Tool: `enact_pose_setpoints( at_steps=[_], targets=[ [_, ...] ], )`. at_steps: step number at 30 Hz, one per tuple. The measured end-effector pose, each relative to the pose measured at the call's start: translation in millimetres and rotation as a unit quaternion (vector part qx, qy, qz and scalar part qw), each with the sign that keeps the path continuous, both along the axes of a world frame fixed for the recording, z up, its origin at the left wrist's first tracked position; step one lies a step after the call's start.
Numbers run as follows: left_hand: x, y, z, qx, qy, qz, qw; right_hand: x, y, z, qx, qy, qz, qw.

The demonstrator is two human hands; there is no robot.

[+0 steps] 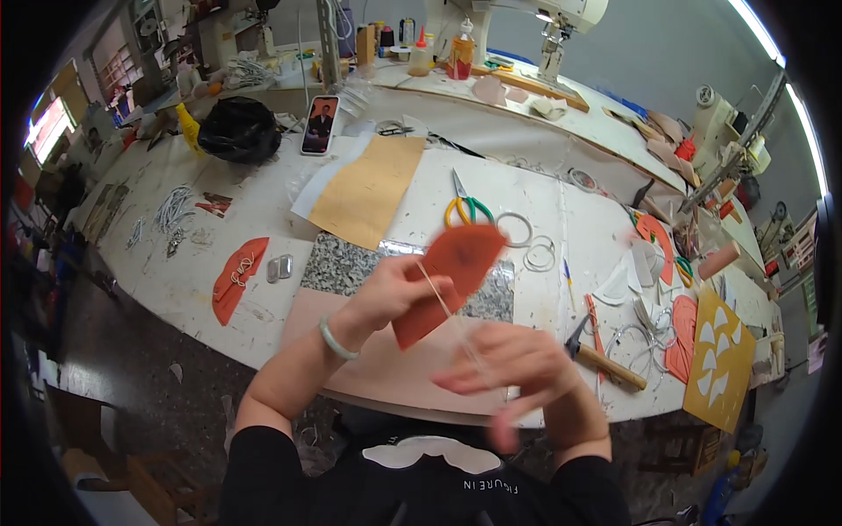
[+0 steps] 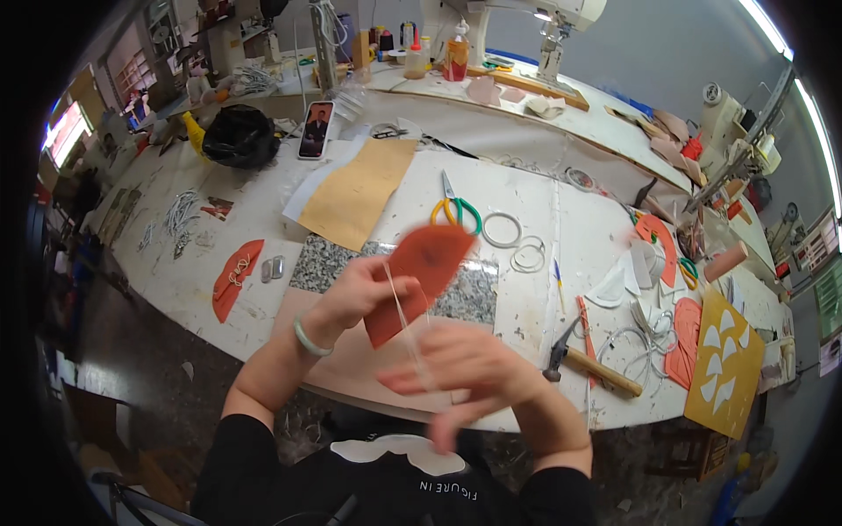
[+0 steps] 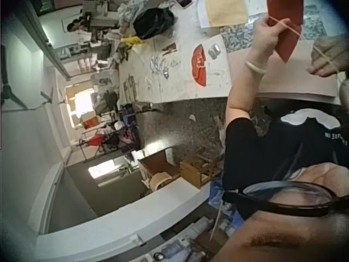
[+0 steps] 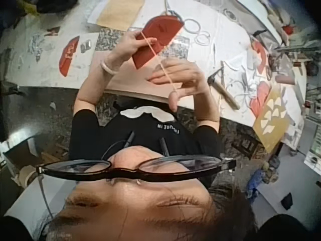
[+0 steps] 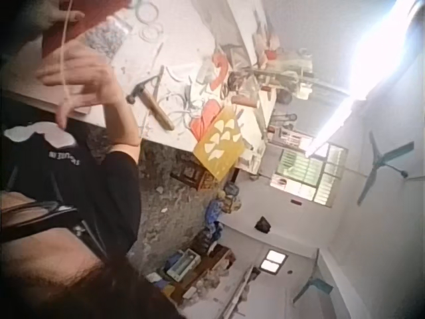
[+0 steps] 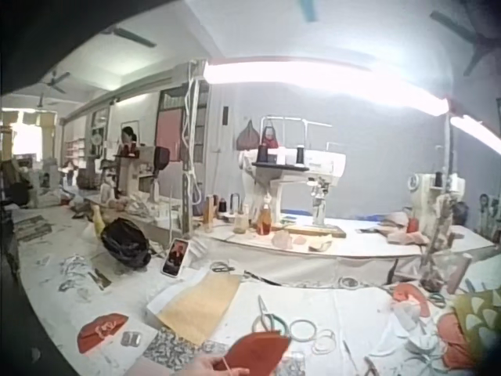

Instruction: The person uses a hammer and a small metal tool to punch holes into small beige paper cutouts placed on a pink board. They then handle red paper cutouts, attaching a white elastic band to one of them. The workspace contains scissors, a phone, and various other paper pieces.

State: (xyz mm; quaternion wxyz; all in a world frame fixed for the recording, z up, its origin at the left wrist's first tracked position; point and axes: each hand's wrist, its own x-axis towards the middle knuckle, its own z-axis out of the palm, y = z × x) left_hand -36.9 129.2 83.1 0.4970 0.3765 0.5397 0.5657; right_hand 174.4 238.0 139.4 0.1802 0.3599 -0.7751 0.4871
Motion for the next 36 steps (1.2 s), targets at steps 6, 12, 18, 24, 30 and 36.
enact_pose_setpoints(
  at_steps=[6, 12, 18, 24, 30, 36],
  targets=[
    [2, -28, -13, 0.148, -0.156, -0.045, 0.976, 24, 0, -63, -0.435, -0.129, -0.309, 0.836],
    [-5, -33, 18, 0.159, 0.338, -0.196, 0.907, 14, 12, 1, 0.131, -0.205, -0.313, 0.918],
    [5, -34, 0, 0.064, 0.558, -0.112, 0.820, -19, -41, -8, 0.261, -0.086, -0.378, 0.884],
    [-18, -54, -28, 0.022, 0.130, 0.014, 0.991, -17, -67, -26, 0.227, 0.049, -0.439, 0.868],
    [-128, -159, -18, 0.045, 0.074, 0.285, 0.955, 3, -49, -57, 0.106, -0.062, -0.462, 0.878],
    [-321, -291, -41, -0.226, 0.331, 0.484, 0.778, 7, -58, -103, 0.079, -0.199, -0.429, 0.878]
  ],
)
